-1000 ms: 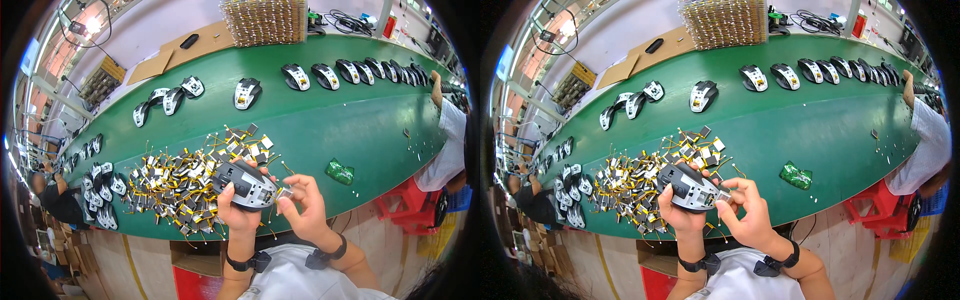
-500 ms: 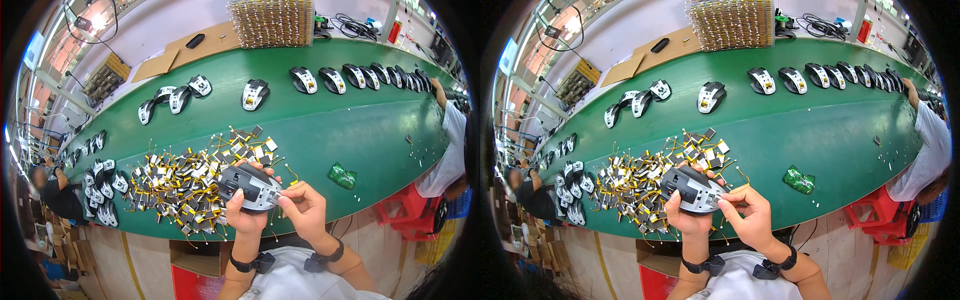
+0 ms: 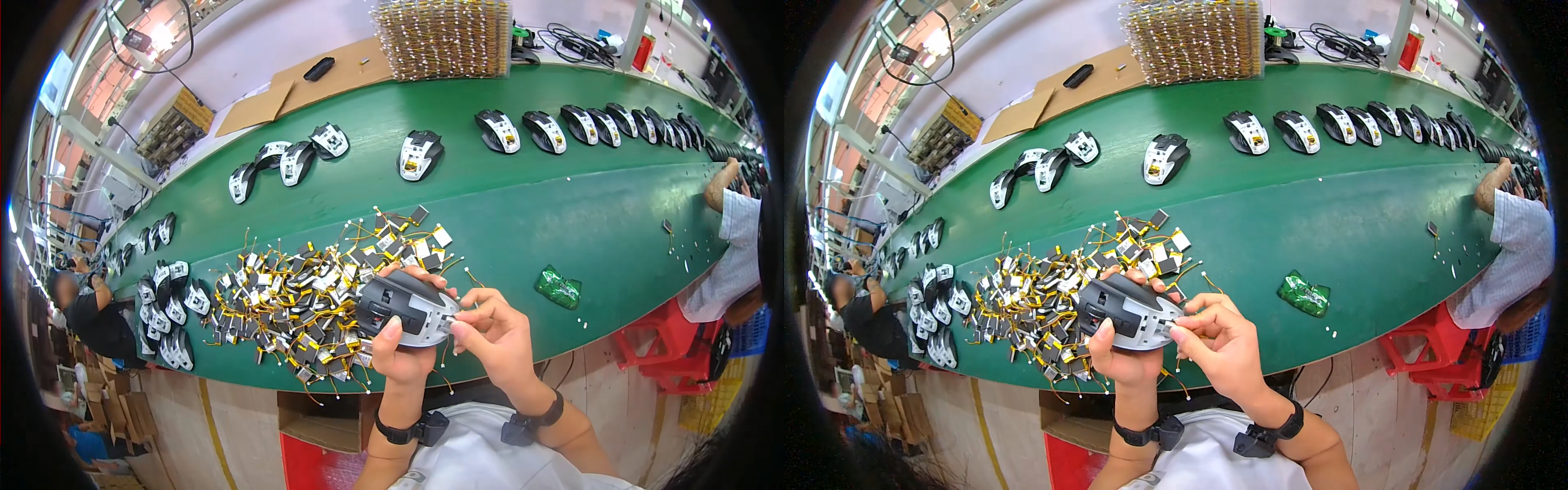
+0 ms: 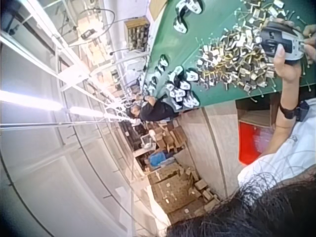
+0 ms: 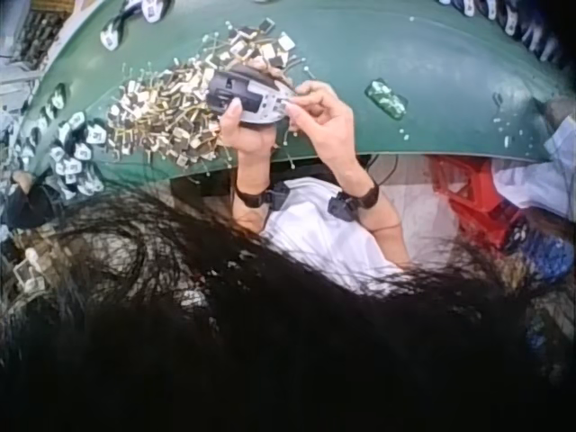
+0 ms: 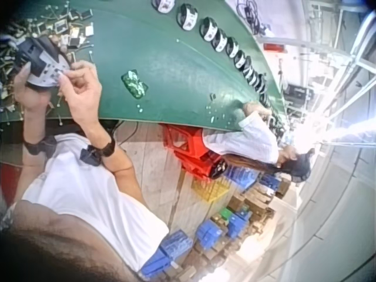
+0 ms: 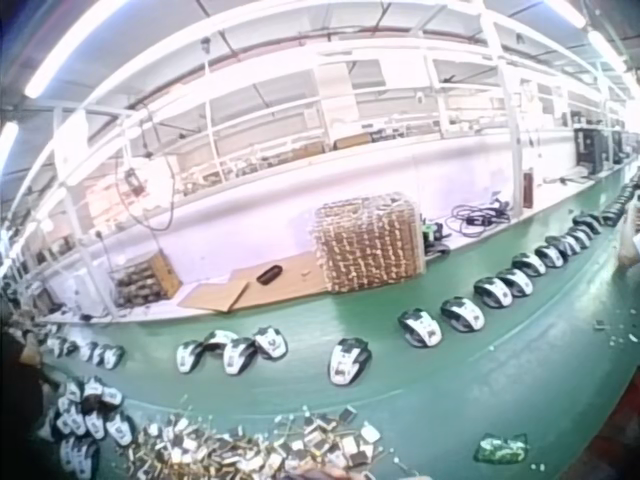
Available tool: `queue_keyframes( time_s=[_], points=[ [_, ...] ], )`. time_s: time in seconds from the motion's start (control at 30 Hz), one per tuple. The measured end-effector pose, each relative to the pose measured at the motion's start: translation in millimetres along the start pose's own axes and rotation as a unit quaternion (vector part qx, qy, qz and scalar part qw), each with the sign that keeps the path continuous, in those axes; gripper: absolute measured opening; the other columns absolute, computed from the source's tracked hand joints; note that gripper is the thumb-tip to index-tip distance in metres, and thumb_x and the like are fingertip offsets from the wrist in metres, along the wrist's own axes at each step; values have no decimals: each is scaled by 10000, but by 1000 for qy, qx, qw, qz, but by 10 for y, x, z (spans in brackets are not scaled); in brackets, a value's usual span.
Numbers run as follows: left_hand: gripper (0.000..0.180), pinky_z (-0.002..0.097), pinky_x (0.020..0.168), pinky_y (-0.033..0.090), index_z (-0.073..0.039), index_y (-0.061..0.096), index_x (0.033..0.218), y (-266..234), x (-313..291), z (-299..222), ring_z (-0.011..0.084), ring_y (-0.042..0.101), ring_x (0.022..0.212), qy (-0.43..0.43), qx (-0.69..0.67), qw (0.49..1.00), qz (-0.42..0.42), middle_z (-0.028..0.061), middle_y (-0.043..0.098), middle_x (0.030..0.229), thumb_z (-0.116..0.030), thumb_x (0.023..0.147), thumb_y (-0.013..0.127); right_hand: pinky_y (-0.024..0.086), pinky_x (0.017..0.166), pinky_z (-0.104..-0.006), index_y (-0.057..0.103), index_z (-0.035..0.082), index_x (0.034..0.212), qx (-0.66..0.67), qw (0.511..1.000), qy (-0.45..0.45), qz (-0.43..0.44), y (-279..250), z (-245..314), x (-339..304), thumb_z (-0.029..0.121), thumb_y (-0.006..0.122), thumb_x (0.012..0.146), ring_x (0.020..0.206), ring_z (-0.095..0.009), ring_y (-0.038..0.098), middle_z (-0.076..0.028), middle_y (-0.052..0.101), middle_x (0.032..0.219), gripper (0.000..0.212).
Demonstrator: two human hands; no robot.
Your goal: The person assembles computer mice by inserting small batteries into the open cavities of mouse shells. They pick up a mouse shell, insert a battery, and place the completed unit on the table, repeating this process for multiple units.
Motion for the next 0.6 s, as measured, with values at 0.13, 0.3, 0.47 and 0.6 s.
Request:
queue_keyframes(
  time_s=[0.13,0.3,0.47,0.6],
  points=[
    [700,521,937,481,-41,377,1361,6,33,-6,344,555,1093,16,36,998,53,188,509,1189,-294,751,611,566,600,-254,599,-41,912,66,995,67,14,-44,-129,35,-26,711,842,707,-123,633,-97,577,973,133],
    [707,508,917,514,-29,369,1380,-9,8,27,346,569,1083,-22,28,999,21,193,526,1169,-280,763,605,555,588,-251,599,-29,901,60,992,106,23,-69,-112,58,-16,721,841,691,-122,631,-81,588,900,136],
    [694,496,920,515,-5,359,1385,-53,13,102,337,575,1083,-35,14,999,-5,196,525,1196,-250,780,593,551,582,-247,607,-30,890,15,998,-49,-46,-90,-71,9,2,734,837,676,-122,630,-96,615,883,141],
    [686,482,918,515,9,355,1377,-63,-9,88,326,579,1080,-7,65,998,11,193,525,1203,-234,782,593,548,575,-237,611,-21,861,97,990,98,-13,-111,-193,72,-1,725,845,676,-124,630,-96,620,892,116]
  ],
)
Point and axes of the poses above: each hand's wrist, its own x-axis towards the middle knuckle, its own y-axis out of the palm, z = x × y, the point moved 8 cm from there along x, towards the middle knuckle
